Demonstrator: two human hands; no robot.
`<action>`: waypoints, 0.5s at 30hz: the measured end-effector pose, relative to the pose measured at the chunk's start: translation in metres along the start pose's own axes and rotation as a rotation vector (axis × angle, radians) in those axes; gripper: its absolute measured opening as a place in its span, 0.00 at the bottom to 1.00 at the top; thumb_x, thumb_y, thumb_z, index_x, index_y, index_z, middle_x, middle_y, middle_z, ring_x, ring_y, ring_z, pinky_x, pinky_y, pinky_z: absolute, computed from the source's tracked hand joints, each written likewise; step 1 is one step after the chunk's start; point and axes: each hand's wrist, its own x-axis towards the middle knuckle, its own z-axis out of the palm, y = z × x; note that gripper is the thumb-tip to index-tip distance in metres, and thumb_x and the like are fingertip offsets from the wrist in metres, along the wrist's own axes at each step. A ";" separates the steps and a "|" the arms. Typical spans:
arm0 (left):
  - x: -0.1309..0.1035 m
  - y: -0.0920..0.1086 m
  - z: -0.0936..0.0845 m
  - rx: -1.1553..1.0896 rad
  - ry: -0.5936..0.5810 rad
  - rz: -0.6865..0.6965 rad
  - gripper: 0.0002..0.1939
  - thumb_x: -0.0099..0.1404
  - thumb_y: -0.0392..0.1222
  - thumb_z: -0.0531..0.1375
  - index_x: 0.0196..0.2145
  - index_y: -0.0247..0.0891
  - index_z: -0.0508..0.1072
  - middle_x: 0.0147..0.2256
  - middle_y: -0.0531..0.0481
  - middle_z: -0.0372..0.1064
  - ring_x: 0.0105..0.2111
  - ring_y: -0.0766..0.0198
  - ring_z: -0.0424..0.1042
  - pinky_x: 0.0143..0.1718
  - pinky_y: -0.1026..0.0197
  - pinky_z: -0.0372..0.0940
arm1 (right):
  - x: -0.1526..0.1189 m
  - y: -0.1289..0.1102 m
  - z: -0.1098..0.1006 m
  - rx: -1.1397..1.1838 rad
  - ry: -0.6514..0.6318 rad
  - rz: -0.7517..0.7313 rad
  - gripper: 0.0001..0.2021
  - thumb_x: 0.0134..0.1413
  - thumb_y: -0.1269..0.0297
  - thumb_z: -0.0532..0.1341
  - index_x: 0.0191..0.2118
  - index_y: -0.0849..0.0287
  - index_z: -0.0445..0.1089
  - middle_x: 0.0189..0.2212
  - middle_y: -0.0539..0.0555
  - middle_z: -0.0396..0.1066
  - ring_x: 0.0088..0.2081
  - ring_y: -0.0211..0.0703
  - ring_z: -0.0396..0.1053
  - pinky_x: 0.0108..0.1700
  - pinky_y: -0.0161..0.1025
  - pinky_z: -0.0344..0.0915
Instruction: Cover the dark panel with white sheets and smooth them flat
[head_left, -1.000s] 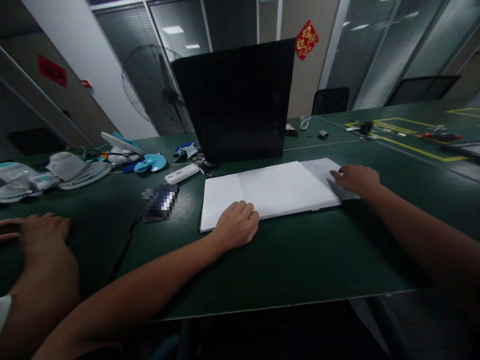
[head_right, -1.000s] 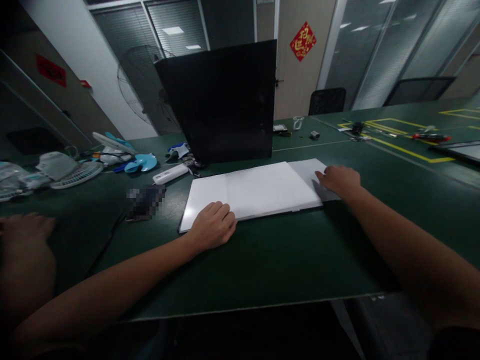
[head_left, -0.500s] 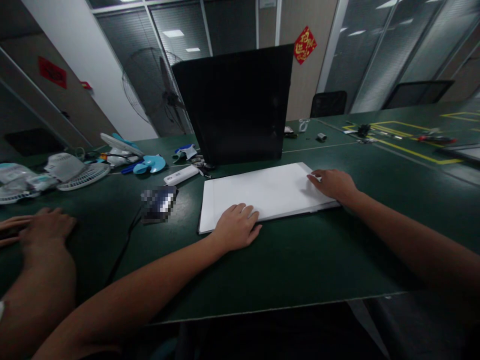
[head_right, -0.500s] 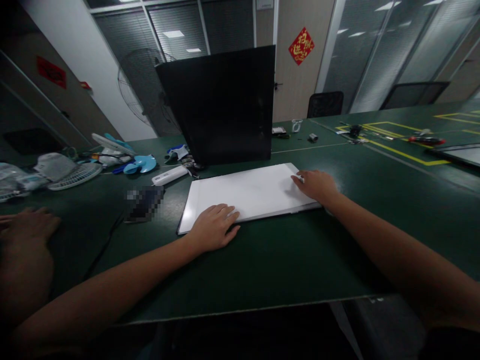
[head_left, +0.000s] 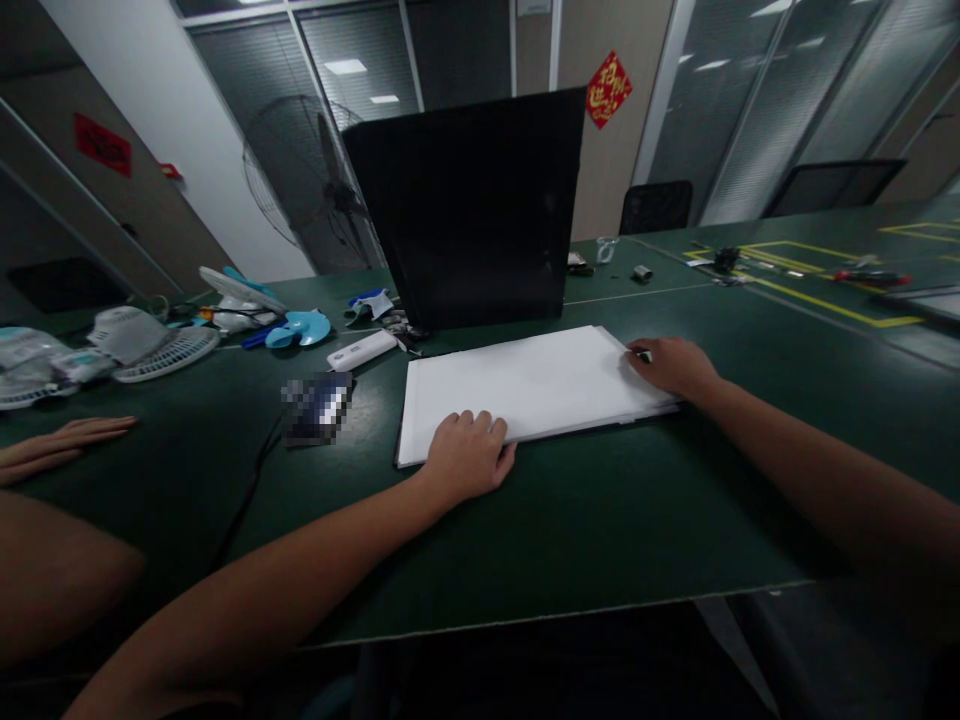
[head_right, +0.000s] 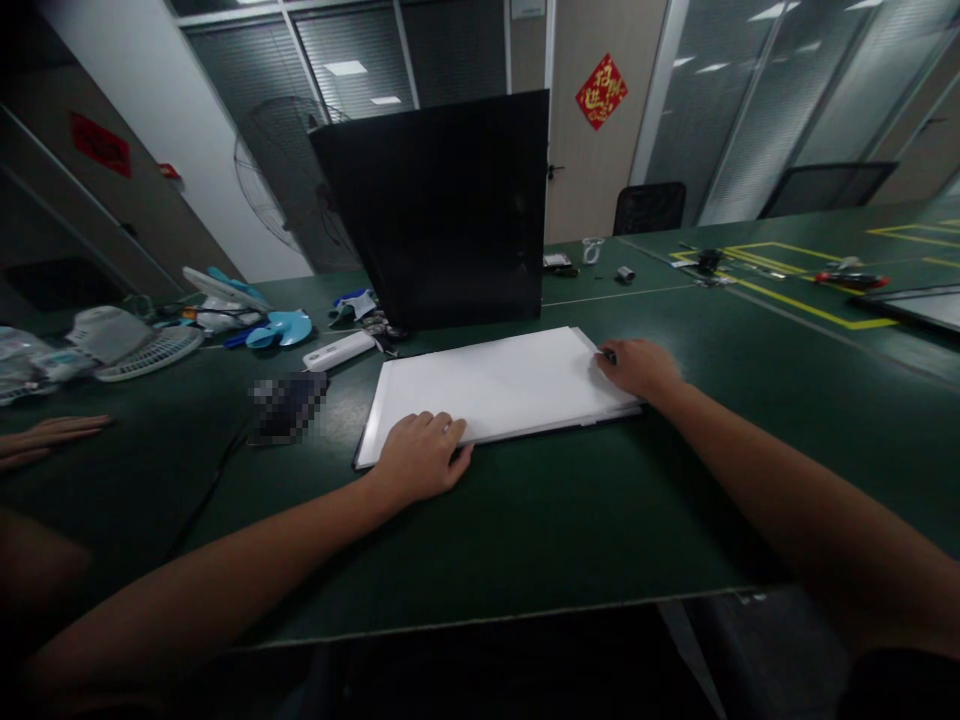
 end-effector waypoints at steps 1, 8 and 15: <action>0.000 0.000 -0.001 0.005 -0.005 -0.009 0.21 0.77 0.52 0.49 0.49 0.36 0.76 0.43 0.39 0.76 0.41 0.47 0.76 0.41 0.48 0.68 | 0.000 -0.002 0.000 0.002 0.004 -0.019 0.29 0.68 0.46 0.50 0.60 0.56 0.78 0.46 0.63 0.80 0.44 0.59 0.77 0.47 0.52 0.71; 0.000 0.003 -0.004 0.052 -0.026 -0.049 0.23 0.77 0.54 0.48 0.47 0.35 0.76 0.41 0.38 0.76 0.39 0.47 0.76 0.37 0.49 0.67 | -0.001 -0.009 -0.002 0.018 0.013 -0.108 0.28 0.69 0.48 0.50 0.60 0.56 0.78 0.51 0.61 0.79 0.48 0.58 0.77 0.52 0.51 0.70; 0.001 0.005 -0.004 0.069 -0.039 -0.087 0.24 0.76 0.55 0.49 0.48 0.35 0.76 0.42 0.37 0.75 0.39 0.45 0.76 0.37 0.48 0.67 | 0.000 -0.007 0.004 0.037 0.004 -0.200 0.29 0.71 0.48 0.47 0.60 0.59 0.77 0.54 0.62 0.78 0.49 0.57 0.77 0.53 0.51 0.70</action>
